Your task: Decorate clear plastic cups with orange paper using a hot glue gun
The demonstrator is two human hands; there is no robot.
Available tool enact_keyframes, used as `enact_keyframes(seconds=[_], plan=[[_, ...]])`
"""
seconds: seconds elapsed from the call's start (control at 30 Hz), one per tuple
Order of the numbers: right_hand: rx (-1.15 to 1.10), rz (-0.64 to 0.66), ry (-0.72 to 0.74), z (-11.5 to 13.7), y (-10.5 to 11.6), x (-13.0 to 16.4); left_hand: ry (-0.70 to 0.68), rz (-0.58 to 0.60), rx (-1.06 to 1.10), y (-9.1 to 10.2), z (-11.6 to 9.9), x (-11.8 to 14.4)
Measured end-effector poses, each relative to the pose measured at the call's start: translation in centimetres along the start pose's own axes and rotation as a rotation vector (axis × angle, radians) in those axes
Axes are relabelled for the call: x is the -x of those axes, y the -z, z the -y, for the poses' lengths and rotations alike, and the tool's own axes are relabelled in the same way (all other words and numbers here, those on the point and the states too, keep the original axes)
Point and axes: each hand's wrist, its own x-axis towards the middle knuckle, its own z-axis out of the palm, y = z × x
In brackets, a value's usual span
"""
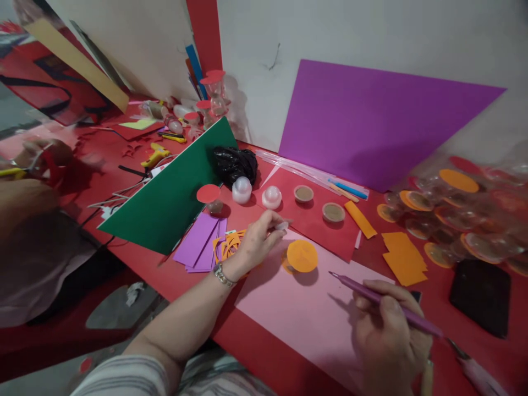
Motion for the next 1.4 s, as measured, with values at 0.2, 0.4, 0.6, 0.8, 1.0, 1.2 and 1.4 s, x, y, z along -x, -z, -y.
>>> enact_keyframes(seconds=[0.2, 0.4, 0.6, 0.8, 1.0, 1.2, 1.4], plan=[[-0.129, 0.024, -0.039, 0.2, -0.5, 0.3, -0.44, -0.037, -0.198, 0.3, -0.7, 0.8], [-0.186, 0.11, 0.032, -0.1, -0.3, 0.8, -0.631, 0.048, -0.229, -0.4, -1.3, 1.6], [-0.179, 0.147, 0.07, 0.0, -0.1, 1.1, -0.608, 0.134, -0.162, -0.6, -1.6, 1.6], [-0.191, 0.198, 0.107, -0.3, 0.0, 1.2, -0.607, 0.125, -0.105, -0.8, -1.8, 1.5], [-0.112, 0.204, 0.096, -0.5, 0.2, 1.4, -0.581, 0.143, -0.112, -1.0, -1.7, 1.7], [-0.088, 0.198, 0.063, -0.8, 0.1, 1.4, -0.597, 0.157, -0.054, -1.3, -1.4, 2.0], [-0.1, 0.205, 0.007, -0.9, 0.0, 1.4, -0.639, 0.113, -0.031, -1.6, -1.6, 2.2]])
